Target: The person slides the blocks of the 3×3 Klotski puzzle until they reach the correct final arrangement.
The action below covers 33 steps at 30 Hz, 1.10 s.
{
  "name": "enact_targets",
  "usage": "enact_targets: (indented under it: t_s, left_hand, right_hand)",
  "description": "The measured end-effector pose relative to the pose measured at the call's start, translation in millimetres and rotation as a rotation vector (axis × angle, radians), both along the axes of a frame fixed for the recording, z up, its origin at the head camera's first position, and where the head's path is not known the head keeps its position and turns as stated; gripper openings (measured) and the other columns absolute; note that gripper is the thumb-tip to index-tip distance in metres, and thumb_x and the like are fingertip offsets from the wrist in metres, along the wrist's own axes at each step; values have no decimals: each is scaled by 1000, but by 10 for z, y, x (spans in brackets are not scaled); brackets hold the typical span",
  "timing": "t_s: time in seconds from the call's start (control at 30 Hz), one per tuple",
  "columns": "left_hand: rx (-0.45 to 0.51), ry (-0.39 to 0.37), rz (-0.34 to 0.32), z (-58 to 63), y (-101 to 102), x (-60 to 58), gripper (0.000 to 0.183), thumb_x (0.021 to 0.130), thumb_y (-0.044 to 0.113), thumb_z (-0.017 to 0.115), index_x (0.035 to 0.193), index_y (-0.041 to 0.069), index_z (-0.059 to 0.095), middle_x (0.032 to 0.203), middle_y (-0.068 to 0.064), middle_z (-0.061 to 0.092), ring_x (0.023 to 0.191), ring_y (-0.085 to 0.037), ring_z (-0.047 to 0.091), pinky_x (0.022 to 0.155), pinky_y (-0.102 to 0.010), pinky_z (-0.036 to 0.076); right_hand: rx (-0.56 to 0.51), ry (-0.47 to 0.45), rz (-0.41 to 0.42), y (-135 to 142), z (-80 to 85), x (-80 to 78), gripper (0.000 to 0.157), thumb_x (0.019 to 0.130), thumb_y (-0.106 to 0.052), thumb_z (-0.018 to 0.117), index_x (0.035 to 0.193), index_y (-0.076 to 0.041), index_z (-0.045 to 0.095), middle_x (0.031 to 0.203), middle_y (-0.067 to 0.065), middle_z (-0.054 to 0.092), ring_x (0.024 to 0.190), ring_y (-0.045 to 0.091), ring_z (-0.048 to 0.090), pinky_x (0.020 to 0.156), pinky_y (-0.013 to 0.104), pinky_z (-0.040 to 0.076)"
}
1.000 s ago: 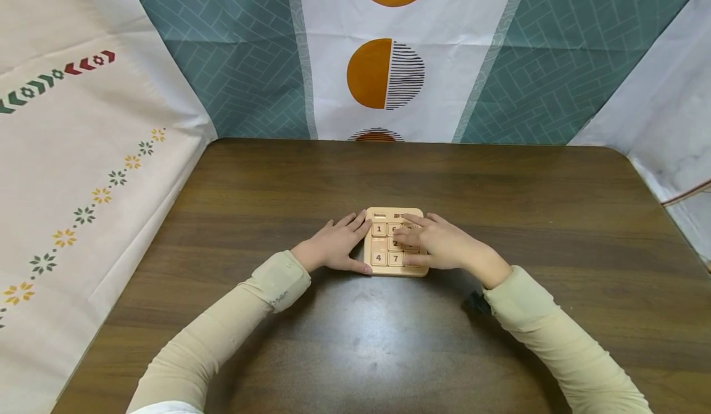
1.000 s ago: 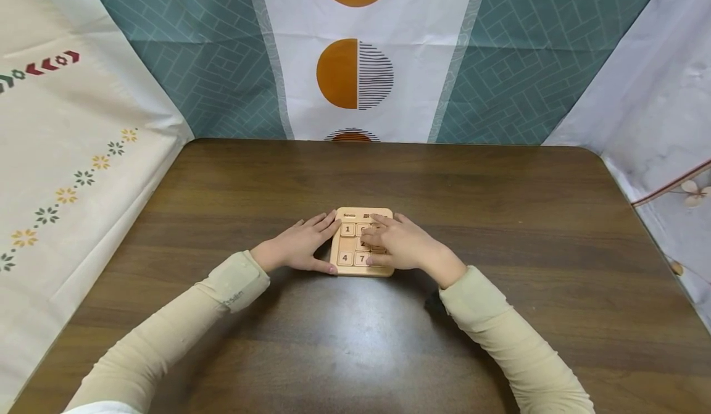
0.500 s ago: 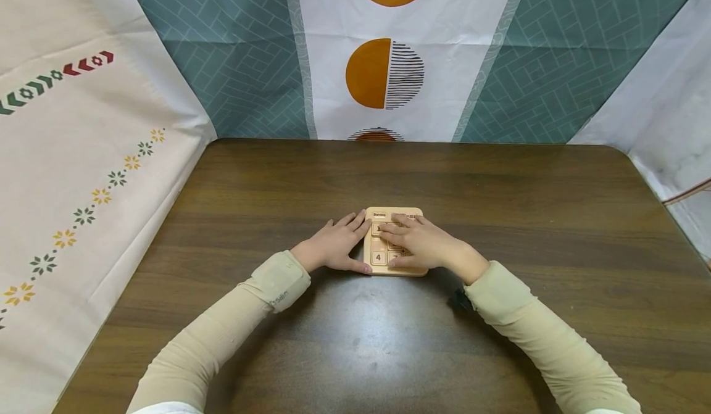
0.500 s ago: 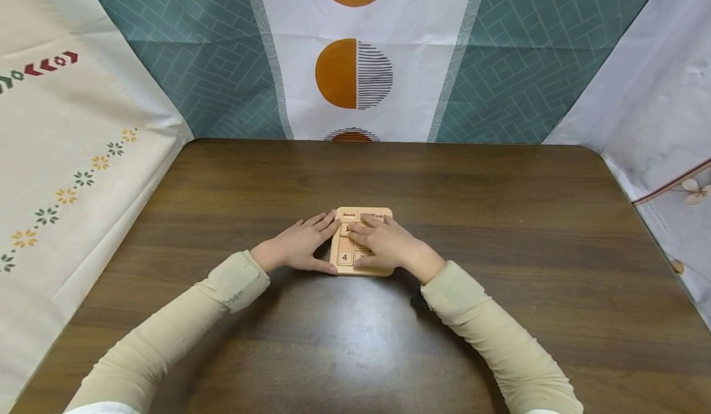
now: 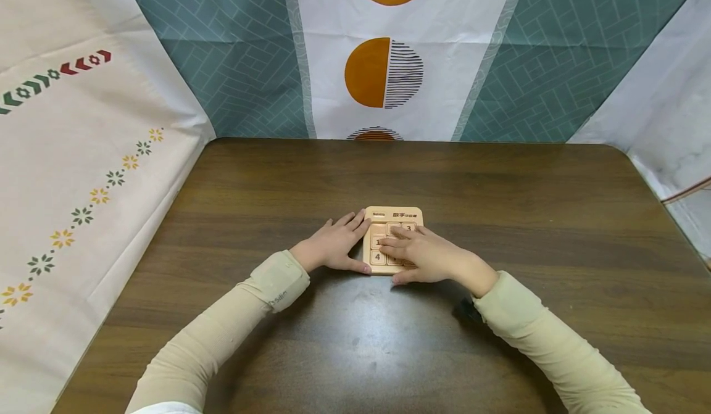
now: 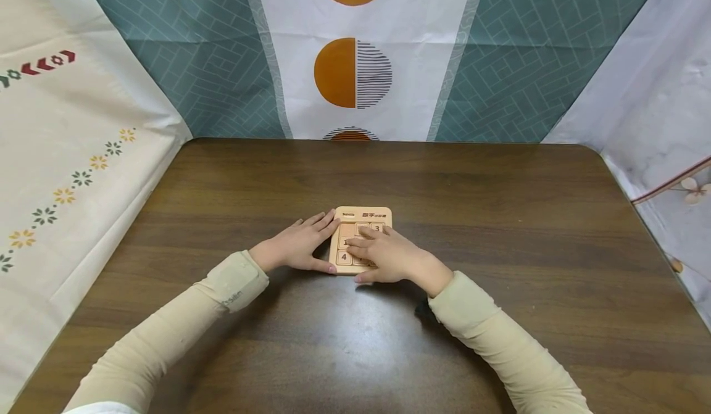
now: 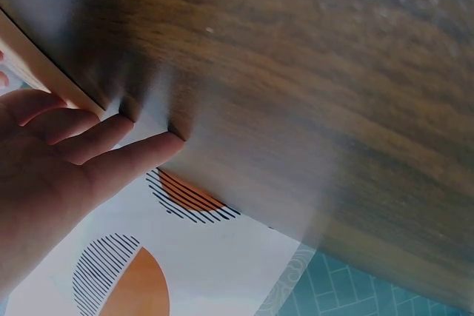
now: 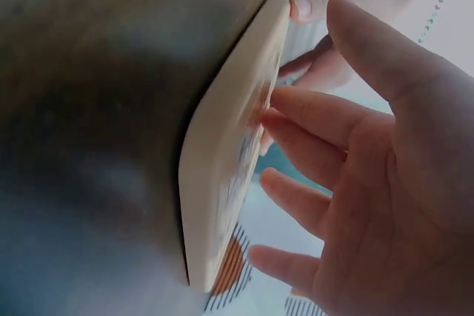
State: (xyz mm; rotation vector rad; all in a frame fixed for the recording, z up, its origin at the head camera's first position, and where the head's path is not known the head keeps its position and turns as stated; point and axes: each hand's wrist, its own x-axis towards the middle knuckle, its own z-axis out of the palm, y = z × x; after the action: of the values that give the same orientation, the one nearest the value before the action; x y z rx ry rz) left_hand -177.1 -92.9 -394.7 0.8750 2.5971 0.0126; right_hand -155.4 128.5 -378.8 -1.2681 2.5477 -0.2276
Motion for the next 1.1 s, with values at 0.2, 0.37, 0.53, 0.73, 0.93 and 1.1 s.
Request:
enact_targets:
  t_s: [0.2, 0.37, 0.53, 0.73, 0.93, 1.1]
  left_hand:
    - [-2, -1, 8, 4, 2, 7, 103, 74, 70, 53, 147, 9, 12, 152, -11, 3, 137, -30, 12, 99, -56, 26]
    - [-4, -9, 13, 3, 2, 8, 103, 75, 70, 53, 147, 9, 11, 152, -11, 2, 137, -29, 11, 99, -56, 25]
    - [2, -7, 11, 2, -1, 7, 103, 75, 69, 53, 147, 8, 11, 152, -11, 2, 137, -30, 11, 99, -56, 25]
    - [6, -6, -2, -13, -7, 7, 103, 75, 69, 53, 147, 8, 12, 152, -11, 1, 137, -31, 11, 99, -57, 25]
    - [6, -14, 0, -14, -10, 13, 103, 75, 69, 53, 147, 8, 11, 152, -11, 1, 137, -31, 11, 99, -57, 25]
    - [4, -6, 2, -18, -14, 18, 103, 75, 69, 53, 147, 8, 12, 152, -11, 2, 137, -30, 11, 99, -57, 25]
  right_hand:
    - [31, 75, -148, 84, -16, -87, 64, 86, -45, 57, 135, -6, 45, 141, 8, 38, 134, 33, 22, 99, 60, 20]
    - [40, 57, -153, 49, -33, -129, 65, 86, -47, 56, 136, -6, 44, 142, 7, 38, 134, 32, 22, 99, 60, 20]
    - [63, 59, -133, -69, -42, -140, 66, 87, -49, 54, 137, -7, 42, 142, 6, 37, 134, 31, 22, 99, 59, 21]
    - [65, 60, -133, -106, -27, -104, 67, 87, -49, 53, 138, -8, 41, 143, 6, 36, 134, 30, 21, 100, 59, 20]
    - [34, 138, -102, -15, -2, 40, 56, 86, -46, 57, 127, -7, 55, 133, 7, 49, 132, 31, 28, 98, 60, 23]
    - [23, 156, -87, 20, -22, 66, 54, 85, -45, 58, 124, -8, 58, 129, 6, 53, 129, 32, 32, 97, 60, 25]
